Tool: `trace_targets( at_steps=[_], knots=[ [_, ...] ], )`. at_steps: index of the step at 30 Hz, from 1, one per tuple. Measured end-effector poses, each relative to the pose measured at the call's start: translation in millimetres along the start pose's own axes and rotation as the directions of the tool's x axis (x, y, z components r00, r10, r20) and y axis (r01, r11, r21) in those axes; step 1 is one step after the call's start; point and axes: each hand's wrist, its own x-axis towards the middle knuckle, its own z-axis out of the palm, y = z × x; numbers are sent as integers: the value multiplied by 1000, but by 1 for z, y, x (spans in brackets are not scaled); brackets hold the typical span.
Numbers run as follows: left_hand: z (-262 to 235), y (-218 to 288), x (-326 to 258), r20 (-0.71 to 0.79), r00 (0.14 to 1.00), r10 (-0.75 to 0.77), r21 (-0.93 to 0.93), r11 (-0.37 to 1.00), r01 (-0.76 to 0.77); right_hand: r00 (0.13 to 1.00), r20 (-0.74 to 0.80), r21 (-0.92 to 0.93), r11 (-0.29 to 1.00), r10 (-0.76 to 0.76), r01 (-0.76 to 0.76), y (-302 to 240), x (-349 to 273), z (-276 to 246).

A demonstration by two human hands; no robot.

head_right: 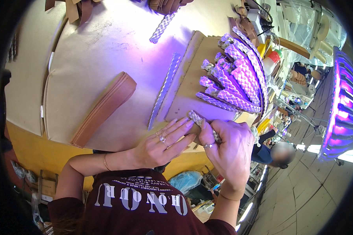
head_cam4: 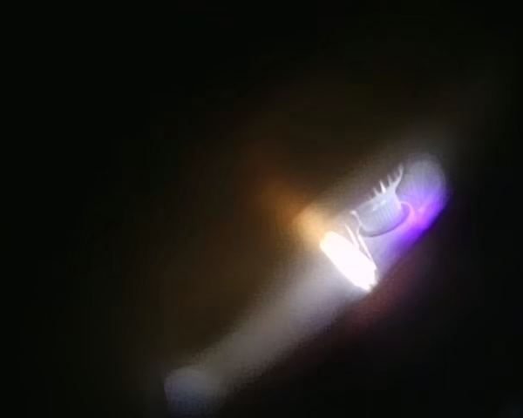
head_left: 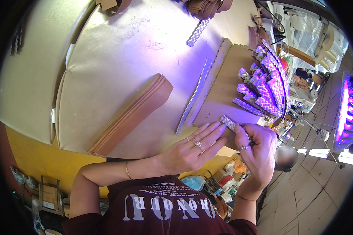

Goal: The person repeatedly picks up braided cords and brown leather strips, wraps the cords around the strips, and places the finished pieces on a cardboard sheet. The person also gathers the completed pieces into a bundle and ties them with a rubber band.

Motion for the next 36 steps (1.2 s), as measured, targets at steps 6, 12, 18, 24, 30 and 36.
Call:
trace_targets(
  at_steps=[6,12,18,24,30,36],
  knots=[
    [0,2,3,-58,998,-23,-49,999,20,1000,4,-6,1000,-3,3,0,1,-2],
    [7,5,12,-101,993,-64,-88,995,55,1000,11,-20,1000,17,-17,1,1,-1],
    [9,1,16,-57,998,-31,-46,999,28,988,4,-34,987,154,-154,4,-11,-9],
    [8,0,15,-34,999,7,-3,1000,-7,965,-232,-129,980,119,-152,22,-36,-22],
    [8,0,15,-2,1000,18,57,998,-17,969,-187,34,987,163,-160,41,-44,-19],
    [8,3,17,-9,1000,26,88,996,-25,970,-183,149,980,160,-133,58,-42,-9]
  ],
)
